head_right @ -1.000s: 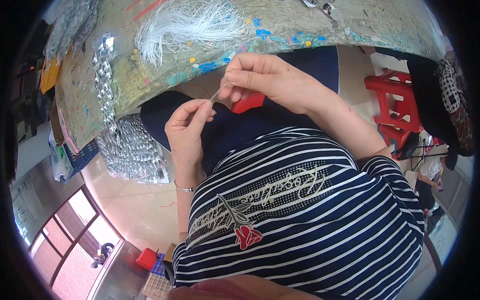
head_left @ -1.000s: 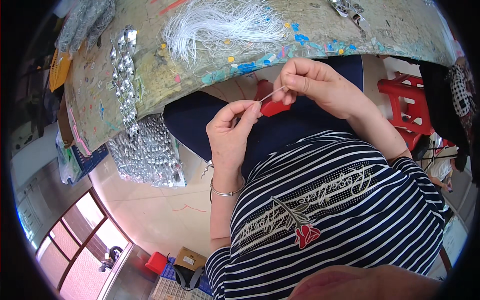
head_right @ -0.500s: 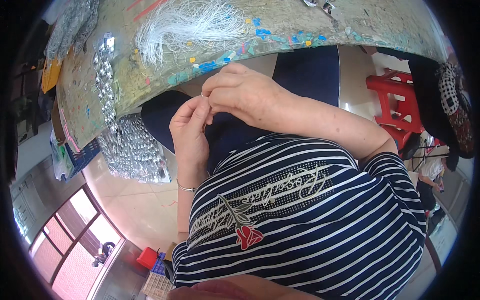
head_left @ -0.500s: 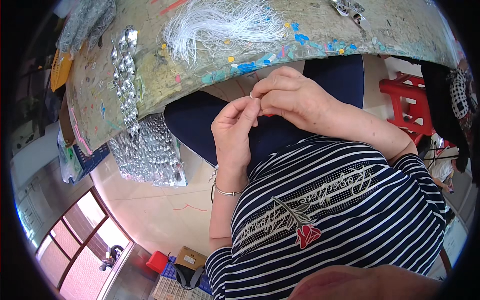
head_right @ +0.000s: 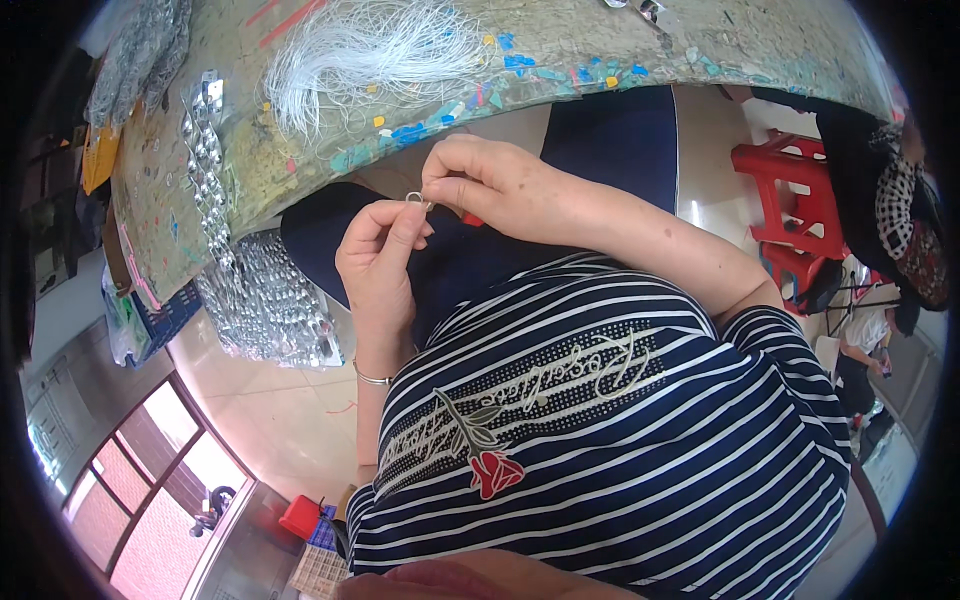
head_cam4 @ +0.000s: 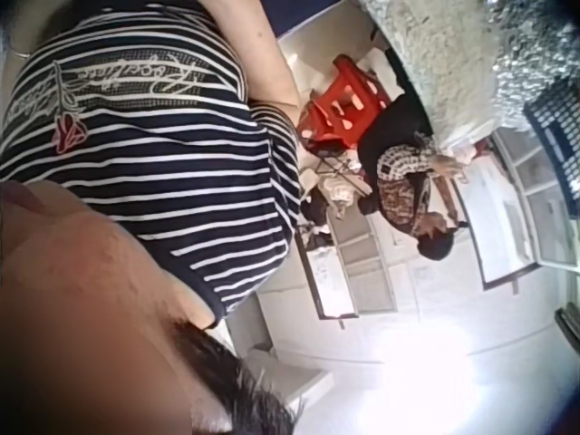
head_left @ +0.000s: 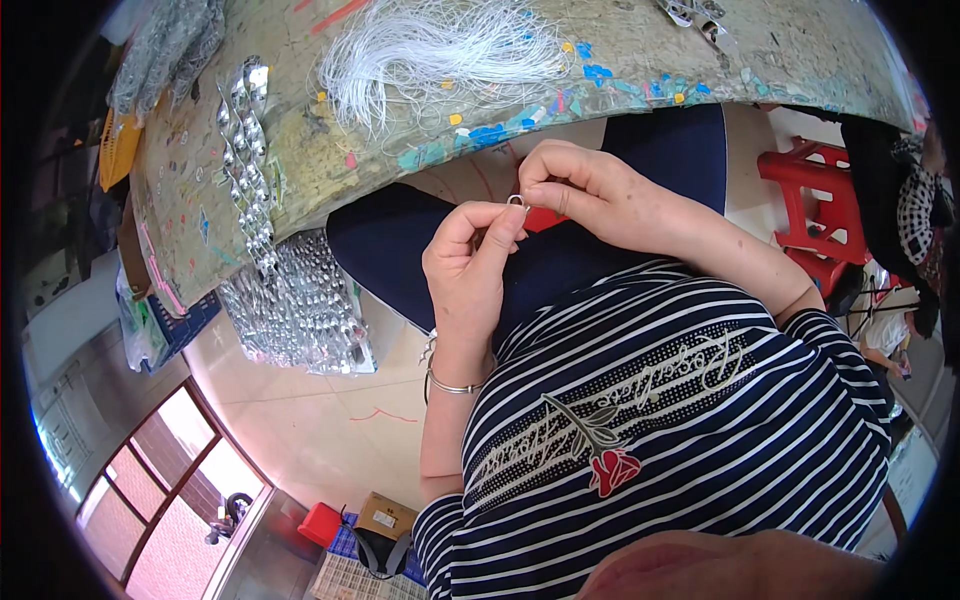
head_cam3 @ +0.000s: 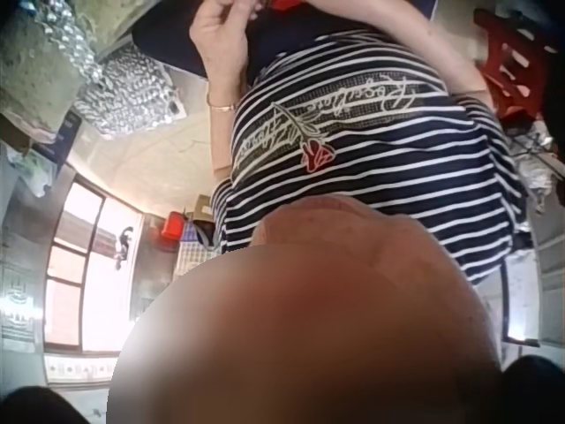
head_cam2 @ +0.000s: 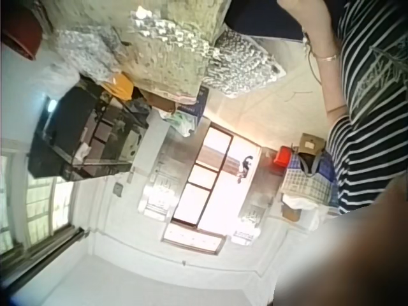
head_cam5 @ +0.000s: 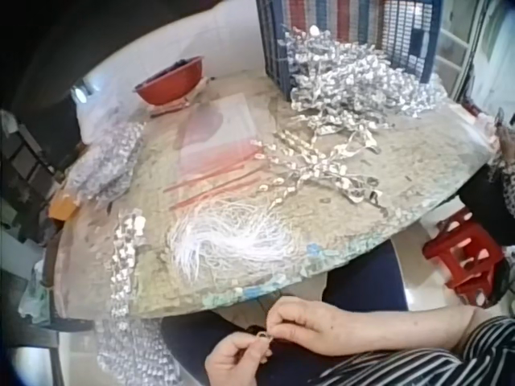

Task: Assembling silver tinsel decorations by threading white strings and attaching red plastic components.

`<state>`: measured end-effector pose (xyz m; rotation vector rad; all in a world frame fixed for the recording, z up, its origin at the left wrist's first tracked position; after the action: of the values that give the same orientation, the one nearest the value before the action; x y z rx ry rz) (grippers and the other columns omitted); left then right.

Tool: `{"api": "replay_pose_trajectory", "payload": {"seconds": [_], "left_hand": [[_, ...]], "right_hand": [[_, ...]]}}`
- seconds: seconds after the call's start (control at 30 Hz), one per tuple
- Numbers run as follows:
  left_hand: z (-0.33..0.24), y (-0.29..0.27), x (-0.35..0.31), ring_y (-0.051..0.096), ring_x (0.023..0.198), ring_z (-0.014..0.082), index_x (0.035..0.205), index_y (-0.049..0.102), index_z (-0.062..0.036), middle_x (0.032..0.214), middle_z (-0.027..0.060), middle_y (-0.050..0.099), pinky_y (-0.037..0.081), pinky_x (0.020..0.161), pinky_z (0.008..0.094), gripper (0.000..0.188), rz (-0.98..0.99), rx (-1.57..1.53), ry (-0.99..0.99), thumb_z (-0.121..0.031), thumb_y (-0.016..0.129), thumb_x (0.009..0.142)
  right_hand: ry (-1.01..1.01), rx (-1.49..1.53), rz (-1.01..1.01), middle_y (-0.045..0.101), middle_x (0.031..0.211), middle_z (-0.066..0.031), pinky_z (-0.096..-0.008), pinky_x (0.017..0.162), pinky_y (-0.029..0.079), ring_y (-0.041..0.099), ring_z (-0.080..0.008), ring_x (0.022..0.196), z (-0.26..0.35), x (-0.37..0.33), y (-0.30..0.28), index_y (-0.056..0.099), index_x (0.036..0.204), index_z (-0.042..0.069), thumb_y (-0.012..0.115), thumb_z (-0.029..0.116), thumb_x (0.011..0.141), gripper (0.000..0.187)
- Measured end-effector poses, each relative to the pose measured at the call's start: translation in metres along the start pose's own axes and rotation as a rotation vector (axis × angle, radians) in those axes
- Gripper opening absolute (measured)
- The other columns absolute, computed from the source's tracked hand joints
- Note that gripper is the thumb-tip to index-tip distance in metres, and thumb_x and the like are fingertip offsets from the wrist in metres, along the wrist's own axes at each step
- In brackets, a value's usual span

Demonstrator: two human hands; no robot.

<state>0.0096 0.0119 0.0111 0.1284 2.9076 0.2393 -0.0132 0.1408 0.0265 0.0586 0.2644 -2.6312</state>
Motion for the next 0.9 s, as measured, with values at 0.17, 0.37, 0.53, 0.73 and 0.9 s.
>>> {"api": "replay_pose_trajectory", "payload": {"seconds": [0.17,0.37,0.53,0.73,0.9], "left_hand": [[0.012,0.004,0.001,0.055,0.068,0.0056,0.090,0.068,-0.0002,0.077,0.0020,0.064,0.044,0.063,0.0189,0.009,0.044,-0.040,-0.093,-0.009,0.068,0.089],[0.021,0.004,-0.001,0.057,0.068,0.0068,0.092,0.069,0.0010,0.078,0.0034,0.065,0.044,0.063,0.0192,0.010,0.033,-0.199,-0.204,-0.008,0.069,0.088],[0.016,-0.002,-0.001,0.057,0.070,0.0061,0.093,0.069,0.0009,0.078,0.0028,0.066,0.044,0.064,0.0190,0.009,-0.047,-0.157,-0.161,-0.006,0.069,0.087],[0.004,-0.007,-0.001,0.057,0.073,0.0057,0.094,0.069,0.0004,0.083,0.0023,0.066,0.045,0.065,0.0185,0.008,-0.088,0.038,-0.035,-0.003,0.067,0.087],[-0.002,-0.003,-0.001,0.059,0.076,0.0074,0.096,0.068,0.0004,0.086,0.0033,0.066,0.047,0.066,0.0196,0.009,-0.076,0.095,0.040,-0.003,0.067,0.088]], "right_hand": [[0.075,0.072,0.039,0.053,0.088,-0.0022,-0.0245,0.080,0.043,0.052,-0.0115,0.086,-0.004,0.007,0.004,0.056,0.092,0.002,0.057,0.013,0.096,0.012],[-0.017,0.086,0.004,0.056,0.090,-0.0017,-0.0260,0.082,0.044,0.053,-0.0125,0.088,-0.003,0.012,0.001,0.062,0.092,0.004,0.060,0.011,0.093,0.008],[-0.052,0.051,-0.057,0.059,0.093,-0.0031,-0.0274,0.083,0.044,0.056,-0.0144,0.089,0.003,0.013,-0.007,0.067,0.096,0.004,0.061,0.011,0.092,0.009],[-0.196,-0.160,-0.124,0.060,0.090,-0.0059,-0.0284,0.077,0.047,0.058,-0.0178,0.085,0.032,-0.001,-0.014,0.068,0.094,0.004,0.065,0.009,0.089,0.008],[-0.289,-0.289,-0.180,0.056,0.081,-0.0090,-0.0347,0.065,0.048,0.059,-0.0258,0.075,0.038,-0.004,-0.014,0.067,0.088,0.004,0.067,0.012,0.085,0.009]]}}
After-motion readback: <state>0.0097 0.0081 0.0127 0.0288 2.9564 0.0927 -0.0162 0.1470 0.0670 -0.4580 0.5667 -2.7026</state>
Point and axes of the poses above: each hand's wrist, its own x-axis towards the middle knuckle, its own y-axis out of the palm, z = x × y, the point moved 10 cm from there along x, towards the middle knuckle
